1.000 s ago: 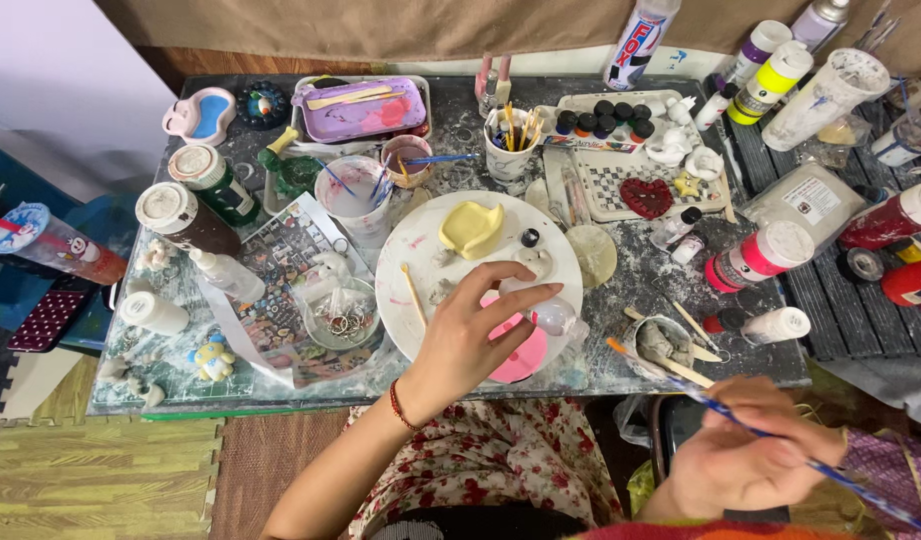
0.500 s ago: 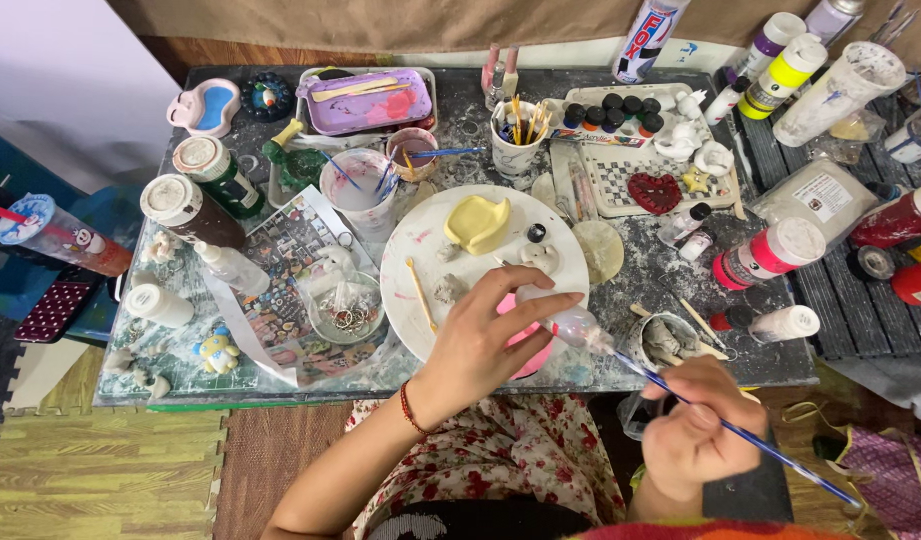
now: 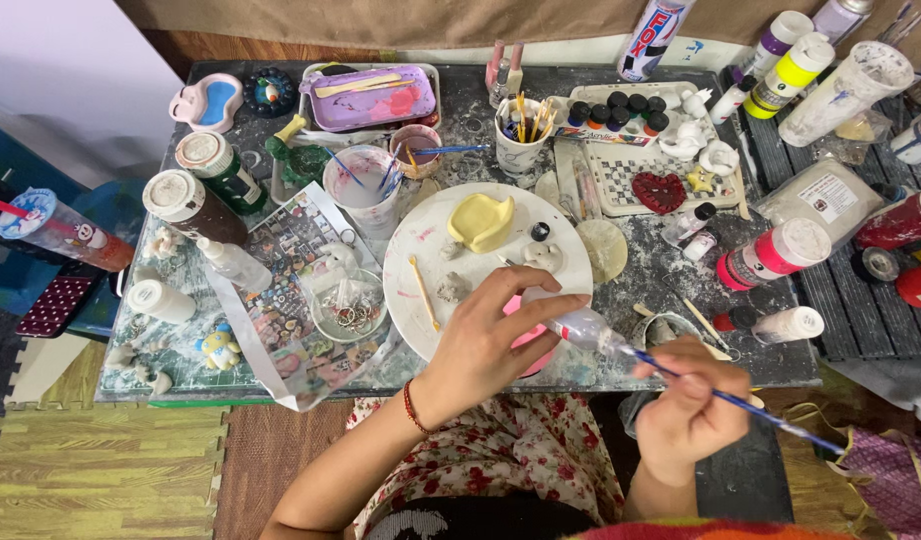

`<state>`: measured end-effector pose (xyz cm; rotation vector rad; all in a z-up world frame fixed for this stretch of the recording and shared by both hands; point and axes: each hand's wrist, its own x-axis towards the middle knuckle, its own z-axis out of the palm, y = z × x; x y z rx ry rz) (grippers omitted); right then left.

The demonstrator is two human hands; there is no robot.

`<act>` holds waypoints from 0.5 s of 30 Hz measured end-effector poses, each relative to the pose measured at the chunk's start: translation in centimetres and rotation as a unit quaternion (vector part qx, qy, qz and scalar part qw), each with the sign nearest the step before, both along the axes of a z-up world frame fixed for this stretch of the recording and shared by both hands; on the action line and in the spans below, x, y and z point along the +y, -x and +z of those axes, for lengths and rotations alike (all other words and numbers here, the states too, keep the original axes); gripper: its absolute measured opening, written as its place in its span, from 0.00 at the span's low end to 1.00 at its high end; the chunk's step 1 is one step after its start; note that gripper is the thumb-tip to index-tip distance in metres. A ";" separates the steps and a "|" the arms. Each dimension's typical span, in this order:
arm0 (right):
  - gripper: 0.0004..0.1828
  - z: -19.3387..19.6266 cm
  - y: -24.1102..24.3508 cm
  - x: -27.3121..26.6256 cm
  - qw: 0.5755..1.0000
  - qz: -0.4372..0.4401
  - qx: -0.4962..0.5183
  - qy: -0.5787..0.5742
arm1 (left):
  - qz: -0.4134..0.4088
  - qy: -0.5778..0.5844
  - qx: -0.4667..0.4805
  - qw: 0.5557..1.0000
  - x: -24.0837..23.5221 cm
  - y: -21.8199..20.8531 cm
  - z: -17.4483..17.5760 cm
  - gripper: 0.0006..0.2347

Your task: The person handles several small clay molds and figurines on a cluttered craft table. They pick up and inspect a black circular mold, a pink face-shaped mold, and a pink circular mold with raised dots. Using a paintbrush and small paint bottles, they apply paint to the raised dots on the pink mold.

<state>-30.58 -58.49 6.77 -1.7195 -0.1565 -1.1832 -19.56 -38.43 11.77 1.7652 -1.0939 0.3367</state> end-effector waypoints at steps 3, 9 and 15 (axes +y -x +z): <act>0.21 -0.1 0.2 -0.2 0.995 -0.014 -0.013 -0.098 | 0.015 0.003 -0.005 1.000 0.2 -0.2 -0.2 0.23; 0.22 -0.8 0.1 -1.0 0.983 -0.049 -0.021 -0.178 | 0.029 -0.012 0.017 0.999 0.3 -0.4 -0.5 0.23; 0.21 -1.7 0.1 -1.8 0.976 -0.029 -0.037 -0.212 | 0.030 -0.005 0.023 0.999 0.3 -0.5 -0.7 0.23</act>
